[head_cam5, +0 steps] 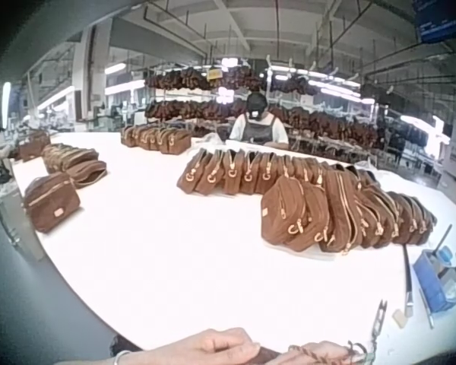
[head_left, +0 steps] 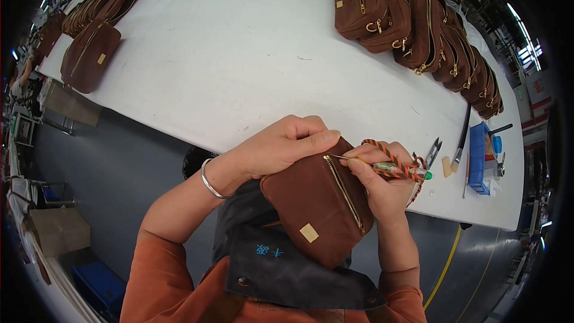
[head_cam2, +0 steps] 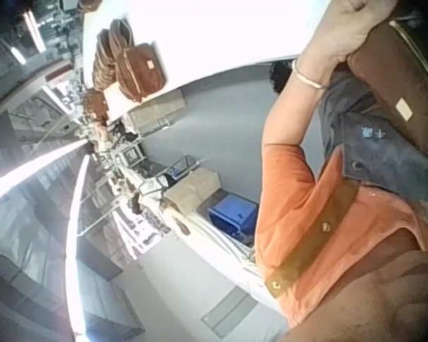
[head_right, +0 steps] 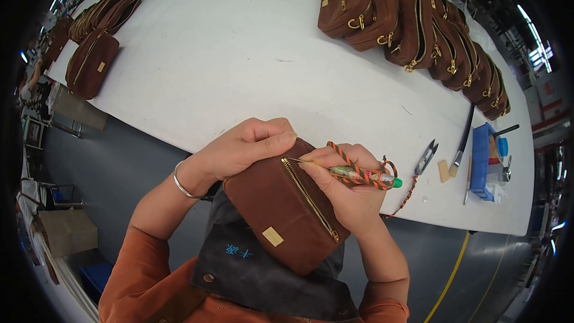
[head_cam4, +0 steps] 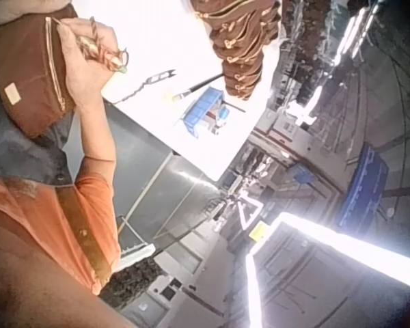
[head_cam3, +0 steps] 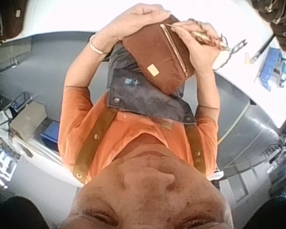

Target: Inspecting and cleaning loose threads or artifacts from finished leather cosmetic bags using a small snip tool.

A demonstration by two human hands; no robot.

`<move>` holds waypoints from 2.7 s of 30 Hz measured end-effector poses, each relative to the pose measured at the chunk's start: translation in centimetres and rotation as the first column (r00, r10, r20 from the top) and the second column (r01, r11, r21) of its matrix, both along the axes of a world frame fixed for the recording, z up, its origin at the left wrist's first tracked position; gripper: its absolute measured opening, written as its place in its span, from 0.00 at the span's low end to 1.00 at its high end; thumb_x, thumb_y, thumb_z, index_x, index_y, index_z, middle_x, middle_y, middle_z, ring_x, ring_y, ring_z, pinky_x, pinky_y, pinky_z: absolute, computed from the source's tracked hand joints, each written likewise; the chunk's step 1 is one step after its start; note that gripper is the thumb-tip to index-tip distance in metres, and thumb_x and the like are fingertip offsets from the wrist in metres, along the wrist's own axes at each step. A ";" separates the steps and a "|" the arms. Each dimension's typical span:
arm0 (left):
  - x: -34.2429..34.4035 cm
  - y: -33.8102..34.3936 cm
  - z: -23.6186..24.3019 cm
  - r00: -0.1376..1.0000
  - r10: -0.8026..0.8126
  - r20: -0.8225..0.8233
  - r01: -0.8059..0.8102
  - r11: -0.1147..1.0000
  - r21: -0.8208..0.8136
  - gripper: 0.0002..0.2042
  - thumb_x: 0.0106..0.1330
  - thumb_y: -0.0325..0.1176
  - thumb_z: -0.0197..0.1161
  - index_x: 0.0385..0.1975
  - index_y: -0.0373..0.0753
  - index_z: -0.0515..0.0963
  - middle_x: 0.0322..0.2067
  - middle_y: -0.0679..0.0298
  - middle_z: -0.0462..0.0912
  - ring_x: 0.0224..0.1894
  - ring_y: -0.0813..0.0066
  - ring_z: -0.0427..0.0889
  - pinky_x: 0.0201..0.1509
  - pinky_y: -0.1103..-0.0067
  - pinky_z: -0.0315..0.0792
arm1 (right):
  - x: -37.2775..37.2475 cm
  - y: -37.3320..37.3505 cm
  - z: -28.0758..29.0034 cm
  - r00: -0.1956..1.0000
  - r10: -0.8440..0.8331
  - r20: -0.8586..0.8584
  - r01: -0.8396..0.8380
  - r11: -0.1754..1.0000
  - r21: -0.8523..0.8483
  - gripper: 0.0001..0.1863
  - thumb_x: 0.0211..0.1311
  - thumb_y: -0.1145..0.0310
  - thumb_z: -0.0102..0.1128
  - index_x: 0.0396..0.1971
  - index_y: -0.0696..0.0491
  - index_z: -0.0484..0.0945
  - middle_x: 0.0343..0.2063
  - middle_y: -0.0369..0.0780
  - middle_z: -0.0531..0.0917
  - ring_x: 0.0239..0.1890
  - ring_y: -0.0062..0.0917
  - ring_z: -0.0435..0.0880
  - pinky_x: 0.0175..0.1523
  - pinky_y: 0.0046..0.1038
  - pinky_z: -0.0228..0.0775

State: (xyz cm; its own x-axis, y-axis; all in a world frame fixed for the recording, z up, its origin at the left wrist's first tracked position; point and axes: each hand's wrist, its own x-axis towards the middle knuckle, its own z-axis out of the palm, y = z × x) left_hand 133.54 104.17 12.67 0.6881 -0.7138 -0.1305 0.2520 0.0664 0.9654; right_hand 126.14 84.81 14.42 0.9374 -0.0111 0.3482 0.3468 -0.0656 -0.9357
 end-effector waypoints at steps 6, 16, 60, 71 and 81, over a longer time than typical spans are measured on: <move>-0.1 0.0 0.6 0.997 -0.007 0.072 0.006 1.000 0.012 0.21 0.72 0.48 0.56 0.29 0.33 0.78 0.29 0.73 0.70 0.31 0.87 0.66 0.35 0.84 0.63 | -0.1 -0.5 0.4 0.994 0.040 -0.098 -0.040 0.999 0.006 0.06 0.56 0.82 0.66 0.30 0.60 0.76 0.30 0.45 0.86 0.33 0.21 0.82 0.39 0.22 0.74; -0.1 0.0 0.6 0.993 -0.019 0.113 0.016 1.000 0.021 0.21 0.72 0.47 0.58 0.28 0.32 0.79 0.29 0.71 0.69 0.31 0.85 0.65 0.36 0.82 0.62 | -0.2 -0.6 1.1 0.983 0.063 -0.174 -0.060 0.998 0.026 0.05 0.57 0.78 0.68 0.31 0.59 0.79 0.32 0.39 0.86 0.36 0.19 0.83 0.43 0.22 0.74; 0.4 -1.2 -1.7 0.973 0.001 -0.232 -0.002 1.000 -0.004 0.21 0.72 0.49 0.56 0.36 0.33 0.81 0.30 0.69 0.82 0.31 0.87 0.78 0.34 0.86 0.73 | 0.5 0.2 -0.2 0.980 -0.067 -0.186 0.091 0.988 0.123 0.04 0.58 0.83 0.64 0.32 0.63 0.79 0.33 0.44 0.83 0.31 0.24 0.84 0.35 0.21 0.76; 0.4 -1.6 -3.0 0.998 0.033 -0.053 -0.034 0.999 -0.004 0.18 0.74 0.46 0.55 0.33 0.35 0.82 0.29 0.74 0.80 0.33 0.90 0.72 0.37 0.86 0.70 | 0.2 0.4 -0.8 0.956 -0.030 0.293 0.178 0.851 -0.494 0.06 0.52 0.81 0.69 0.31 0.58 0.82 0.28 0.42 0.85 0.30 0.27 0.85 0.35 0.26 0.77; -0.2 7.1 6.6 0.893 0.359 0.272 -0.353 0.933 -0.073 0.14 0.76 0.40 0.51 0.31 0.38 0.75 0.29 0.79 0.69 0.35 0.91 0.63 0.42 0.87 0.63 | 0.4 -6.2 2.0 0.894 -0.448 0.015 0.429 0.863 0.268 0.06 0.55 0.79 0.66 0.30 0.59 0.76 0.29 0.41 0.82 0.27 0.23 0.83 0.27 0.21 0.73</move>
State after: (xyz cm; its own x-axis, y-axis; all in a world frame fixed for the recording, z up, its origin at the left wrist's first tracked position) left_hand 133.38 111.31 19.27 0.9028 -0.4149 0.1135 -0.0681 0.1226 0.9901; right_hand 126.53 78.62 16.46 0.7867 -0.5110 0.3463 0.4060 0.0059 -0.9138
